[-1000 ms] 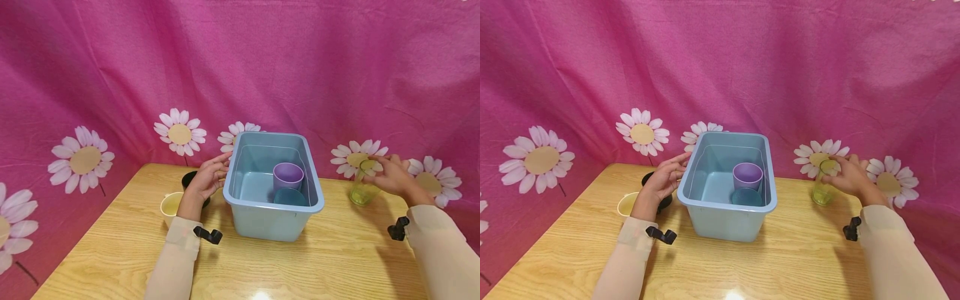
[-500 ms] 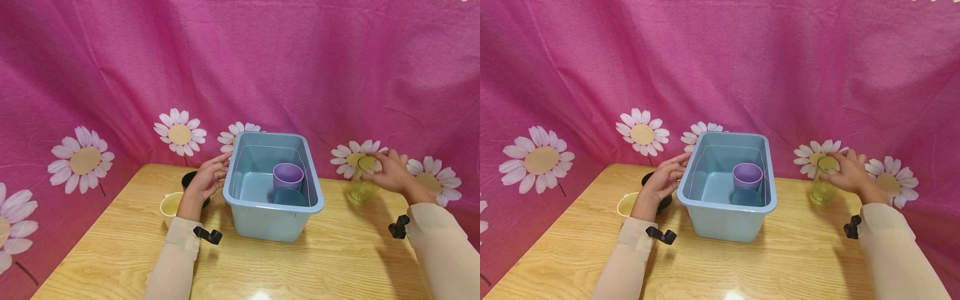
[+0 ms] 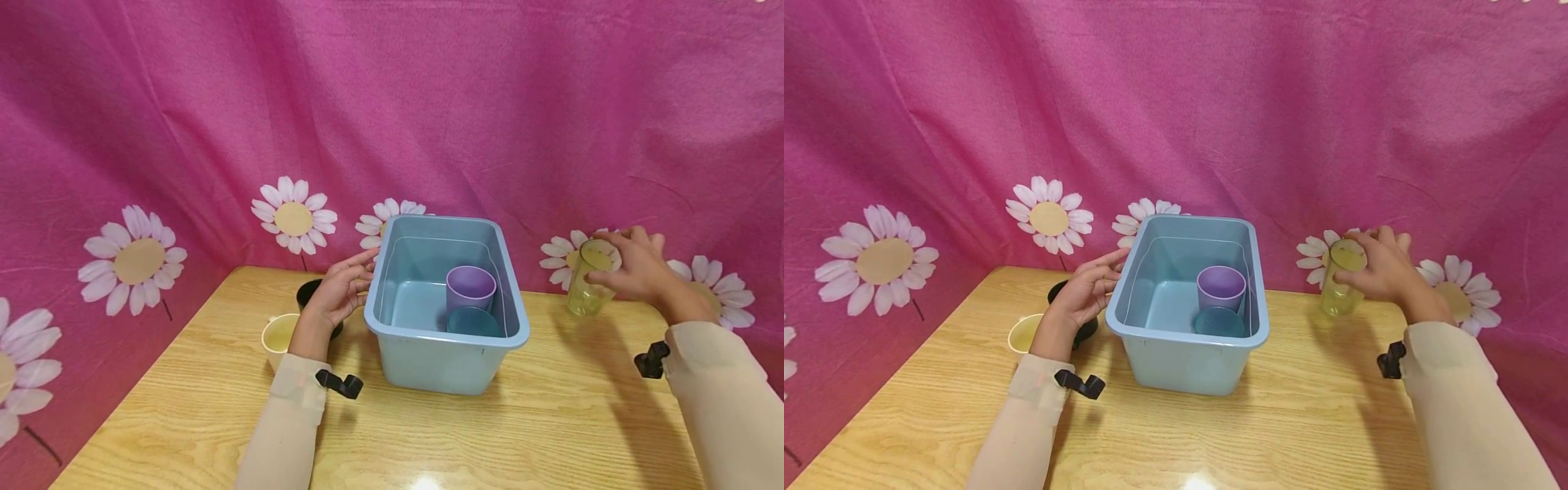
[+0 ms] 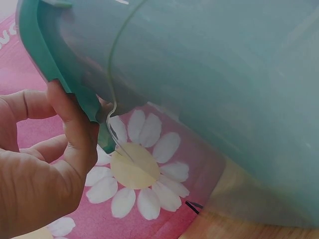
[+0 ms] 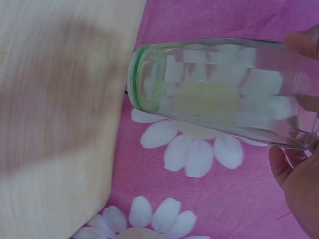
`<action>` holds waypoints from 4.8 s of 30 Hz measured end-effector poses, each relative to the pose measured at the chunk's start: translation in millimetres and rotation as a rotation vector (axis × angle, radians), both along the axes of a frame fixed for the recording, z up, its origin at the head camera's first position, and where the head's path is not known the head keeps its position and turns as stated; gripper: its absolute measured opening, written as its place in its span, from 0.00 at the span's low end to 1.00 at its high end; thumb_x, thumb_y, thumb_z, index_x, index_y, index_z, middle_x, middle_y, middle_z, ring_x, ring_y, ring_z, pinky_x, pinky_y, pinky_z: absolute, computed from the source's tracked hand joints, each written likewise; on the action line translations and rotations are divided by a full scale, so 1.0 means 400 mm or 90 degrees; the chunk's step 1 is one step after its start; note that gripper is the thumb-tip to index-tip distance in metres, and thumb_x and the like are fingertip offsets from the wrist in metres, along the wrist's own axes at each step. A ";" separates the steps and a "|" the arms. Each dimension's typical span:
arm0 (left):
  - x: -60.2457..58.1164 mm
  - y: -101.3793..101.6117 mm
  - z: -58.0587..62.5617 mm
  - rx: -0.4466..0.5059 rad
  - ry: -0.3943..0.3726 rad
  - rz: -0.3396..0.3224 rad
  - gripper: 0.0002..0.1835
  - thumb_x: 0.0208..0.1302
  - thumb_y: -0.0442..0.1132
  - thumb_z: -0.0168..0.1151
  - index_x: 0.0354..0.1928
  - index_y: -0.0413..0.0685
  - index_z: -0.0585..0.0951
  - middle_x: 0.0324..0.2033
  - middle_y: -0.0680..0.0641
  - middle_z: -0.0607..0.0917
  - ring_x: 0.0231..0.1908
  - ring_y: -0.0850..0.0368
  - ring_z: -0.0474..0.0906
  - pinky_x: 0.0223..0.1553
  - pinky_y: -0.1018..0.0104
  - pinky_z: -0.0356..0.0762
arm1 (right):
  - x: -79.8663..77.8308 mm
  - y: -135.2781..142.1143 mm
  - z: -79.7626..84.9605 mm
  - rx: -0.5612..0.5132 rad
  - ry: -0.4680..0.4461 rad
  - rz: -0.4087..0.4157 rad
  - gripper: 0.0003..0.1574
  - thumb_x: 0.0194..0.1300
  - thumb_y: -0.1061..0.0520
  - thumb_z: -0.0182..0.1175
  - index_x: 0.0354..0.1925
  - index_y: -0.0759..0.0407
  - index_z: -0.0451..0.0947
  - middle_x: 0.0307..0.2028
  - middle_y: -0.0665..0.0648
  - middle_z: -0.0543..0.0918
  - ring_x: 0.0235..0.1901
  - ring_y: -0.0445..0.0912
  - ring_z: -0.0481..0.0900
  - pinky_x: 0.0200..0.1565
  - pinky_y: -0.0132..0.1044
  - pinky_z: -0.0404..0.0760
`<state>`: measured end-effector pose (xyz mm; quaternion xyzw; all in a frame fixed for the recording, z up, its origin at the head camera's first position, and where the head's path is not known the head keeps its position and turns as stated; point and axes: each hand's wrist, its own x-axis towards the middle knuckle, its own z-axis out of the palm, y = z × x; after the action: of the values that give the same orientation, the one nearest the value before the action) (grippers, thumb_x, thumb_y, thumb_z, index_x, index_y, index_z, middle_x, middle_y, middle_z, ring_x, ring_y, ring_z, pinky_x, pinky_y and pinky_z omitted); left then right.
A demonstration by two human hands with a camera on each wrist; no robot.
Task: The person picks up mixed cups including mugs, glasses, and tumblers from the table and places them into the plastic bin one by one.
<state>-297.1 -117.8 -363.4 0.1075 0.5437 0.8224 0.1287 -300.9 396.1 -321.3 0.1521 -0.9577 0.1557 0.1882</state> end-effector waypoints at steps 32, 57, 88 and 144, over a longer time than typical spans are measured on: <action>0.000 0.002 0.002 0.001 -0.007 -0.007 0.33 0.69 0.26 0.46 0.76 0.45 0.66 0.68 0.38 0.71 0.34 0.58 0.82 0.34 0.68 0.83 | 0.008 -0.120 0.159 0.011 0.038 0.033 0.48 0.54 0.50 0.71 0.71 0.61 0.69 0.57 0.75 0.63 0.53 0.68 0.52 0.41 0.56 0.60; 0.001 0.000 0.001 0.007 -0.004 -0.006 0.33 0.69 0.25 0.45 0.76 0.44 0.66 0.65 0.38 0.72 0.34 0.59 0.82 0.33 0.68 0.83 | -0.008 -0.233 0.254 0.033 0.090 0.097 0.47 0.52 0.50 0.70 0.69 0.61 0.72 0.57 0.74 0.65 0.56 0.69 0.53 0.45 0.60 0.60; 0.003 0.002 0.002 0.004 -0.003 -0.002 0.33 0.68 0.25 0.46 0.77 0.43 0.65 0.70 0.36 0.69 0.35 0.59 0.83 0.36 0.67 0.84 | -0.011 -0.379 0.316 0.028 0.058 0.139 0.47 0.57 0.48 0.70 0.73 0.54 0.68 0.62 0.69 0.63 0.61 0.64 0.53 0.50 0.64 0.70; 0.001 0.003 -0.002 -0.005 -0.006 0.006 0.32 0.70 0.26 0.46 0.76 0.45 0.68 0.64 0.39 0.74 0.34 0.58 0.82 0.33 0.68 0.83 | -0.120 -0.444 0.116 0.027 -0.089 0.149 0.49 0.59 0.43 0.74 0.74 0.49 0.68 0.64 0.66 0.64 0.61 0.61 0.57 0.53 0.61 0.72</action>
<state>-296.6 -116.8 -364.2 0.1005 0.5465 0.8215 0.1281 -349.1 218.5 -274.8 0.2557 -0.9472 0.1664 0.0983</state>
